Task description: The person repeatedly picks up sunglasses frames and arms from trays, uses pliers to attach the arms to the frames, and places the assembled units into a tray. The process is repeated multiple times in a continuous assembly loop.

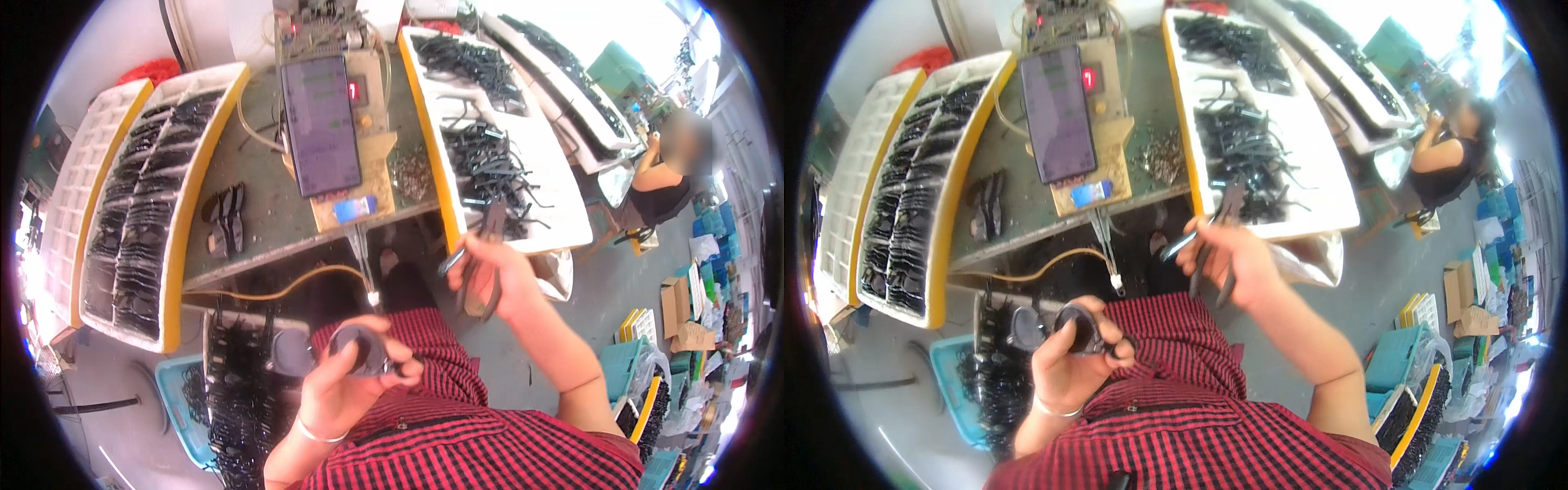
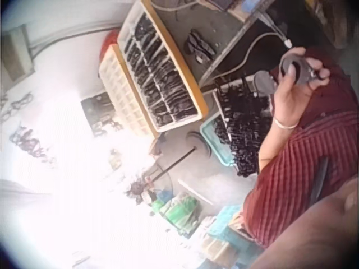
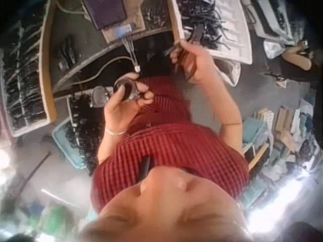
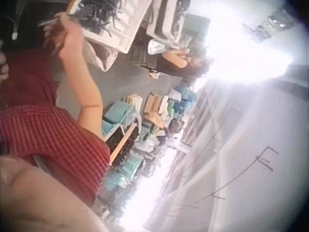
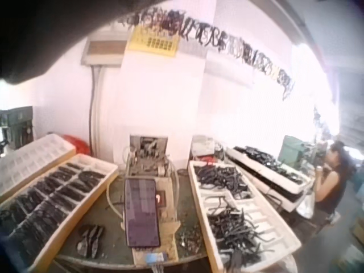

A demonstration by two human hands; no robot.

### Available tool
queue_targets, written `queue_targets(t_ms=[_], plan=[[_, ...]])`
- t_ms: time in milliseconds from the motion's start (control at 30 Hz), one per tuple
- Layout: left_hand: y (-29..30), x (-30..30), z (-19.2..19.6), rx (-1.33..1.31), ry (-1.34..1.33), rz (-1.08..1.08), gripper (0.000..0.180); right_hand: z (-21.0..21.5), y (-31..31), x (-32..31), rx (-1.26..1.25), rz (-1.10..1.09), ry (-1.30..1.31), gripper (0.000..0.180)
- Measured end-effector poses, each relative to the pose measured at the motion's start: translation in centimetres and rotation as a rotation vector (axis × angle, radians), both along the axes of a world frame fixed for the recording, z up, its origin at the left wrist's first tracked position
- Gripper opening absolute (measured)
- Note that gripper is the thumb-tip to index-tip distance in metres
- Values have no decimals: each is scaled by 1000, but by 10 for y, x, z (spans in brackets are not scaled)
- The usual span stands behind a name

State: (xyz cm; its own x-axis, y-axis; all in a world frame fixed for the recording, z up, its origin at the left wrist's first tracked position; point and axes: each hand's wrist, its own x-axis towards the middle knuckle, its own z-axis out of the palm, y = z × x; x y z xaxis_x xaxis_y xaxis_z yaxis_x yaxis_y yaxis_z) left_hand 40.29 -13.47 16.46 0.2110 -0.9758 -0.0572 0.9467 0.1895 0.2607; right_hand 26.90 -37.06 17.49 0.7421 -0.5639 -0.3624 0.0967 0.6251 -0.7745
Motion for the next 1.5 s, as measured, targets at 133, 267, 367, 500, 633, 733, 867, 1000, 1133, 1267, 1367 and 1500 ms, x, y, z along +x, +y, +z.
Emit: queue_targets(t_ms=[133,267,367,500,633,733,867,1000,1133,1267,1367,1500], plan=[[1,5,18,63,-287,43,40,0,-122,38,-140,-173,53,24],[-3,-5,18,190,-370,-28,36,20,-178,65,-77,-332,260,36],[8,-2,22,332,-513,104,34,31,-153,55,-179,-224,282,40],[21,15,15,395,-578,232,35,44,-47,26,-591,437,356,29],[2,26,26,389,-750,234,33,60,30,4,-1602,755,252,35],[-9,26,38,424,-767,261,29,60,48,-4,-1842,541,181,43],[-11,20,39,499,-797,287,28,55,51,2,-1904,395,223,44],[-9,18,40,510,-815,284,27,49,57,9,-1949,367,222,44],[-10,18,40,486,-817,276,26,50,57,10,-1973,377,229,42],[-10,16,41,480,-815,249,26,47,58,7,-1948,437,254,40],[-10,18,37,453,-811,212,26,50,54,5,-1725,568,258,35],[-7,24,30,250,-733,130,27,54,47,0,-1127,712,341,37]])
